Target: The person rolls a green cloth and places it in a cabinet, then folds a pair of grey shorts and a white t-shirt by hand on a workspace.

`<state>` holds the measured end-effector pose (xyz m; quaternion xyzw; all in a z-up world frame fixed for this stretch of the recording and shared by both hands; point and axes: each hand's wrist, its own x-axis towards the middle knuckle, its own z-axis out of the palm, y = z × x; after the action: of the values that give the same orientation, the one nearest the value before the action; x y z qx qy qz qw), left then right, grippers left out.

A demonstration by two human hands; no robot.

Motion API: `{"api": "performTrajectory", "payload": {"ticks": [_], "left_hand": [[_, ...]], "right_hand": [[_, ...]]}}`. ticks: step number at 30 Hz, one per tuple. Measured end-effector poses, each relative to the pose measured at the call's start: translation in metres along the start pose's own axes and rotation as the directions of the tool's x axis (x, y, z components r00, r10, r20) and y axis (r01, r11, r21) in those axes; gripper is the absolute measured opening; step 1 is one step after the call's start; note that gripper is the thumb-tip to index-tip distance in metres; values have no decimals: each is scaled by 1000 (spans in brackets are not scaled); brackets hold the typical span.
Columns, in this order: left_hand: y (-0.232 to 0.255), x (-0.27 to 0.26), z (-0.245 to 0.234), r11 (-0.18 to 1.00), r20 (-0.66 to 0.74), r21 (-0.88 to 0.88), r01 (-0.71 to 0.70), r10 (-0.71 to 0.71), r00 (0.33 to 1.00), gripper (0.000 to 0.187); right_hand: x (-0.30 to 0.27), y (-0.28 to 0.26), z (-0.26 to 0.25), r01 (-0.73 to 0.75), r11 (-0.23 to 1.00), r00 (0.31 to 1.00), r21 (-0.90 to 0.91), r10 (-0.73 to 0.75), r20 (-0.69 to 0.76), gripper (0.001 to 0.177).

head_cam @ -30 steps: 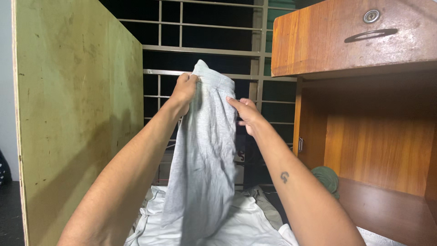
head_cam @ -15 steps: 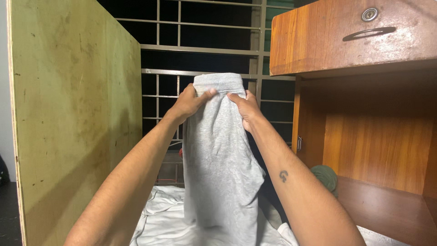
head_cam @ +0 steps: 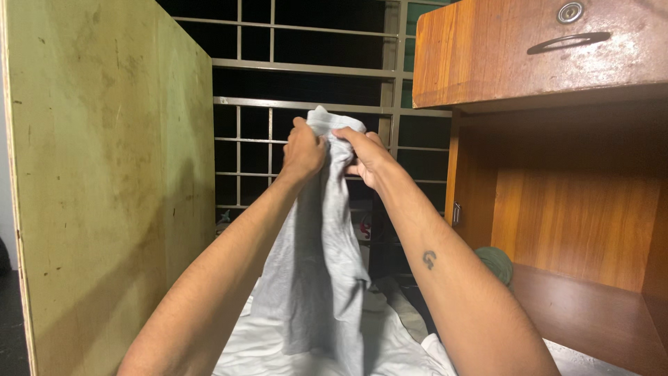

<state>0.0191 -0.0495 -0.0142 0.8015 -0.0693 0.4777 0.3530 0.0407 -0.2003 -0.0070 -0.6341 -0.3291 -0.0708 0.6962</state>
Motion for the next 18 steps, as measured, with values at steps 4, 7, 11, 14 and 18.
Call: {"api": "performTrajectory", "payload": {"ticks": [4,7,11,14,18], "left_hand": [[3,4,10,996,55,-78,-37,41,998,42],[11,-1,11,982,129,-82,-171,181,975,42],[17,-12,18,948,225,-26,-316,313,923,75],[11,-24,32,933,256,-106,-343,359,898,99],[-4,-37,53,874,187,-328,-358,431,883,104]], "right_hand": [[0,-1,6,17,1000,996,-17,-19,-92,75],[-6,-3,9,63,998,992,-3,-63,-109,72],[-3,1,7,70,997,964,17,-63,-259,62],[12,12,1,139,968,935,210,-58,-350,52],[27,26,-12,150,939,857,310,33,-514,37]]}}
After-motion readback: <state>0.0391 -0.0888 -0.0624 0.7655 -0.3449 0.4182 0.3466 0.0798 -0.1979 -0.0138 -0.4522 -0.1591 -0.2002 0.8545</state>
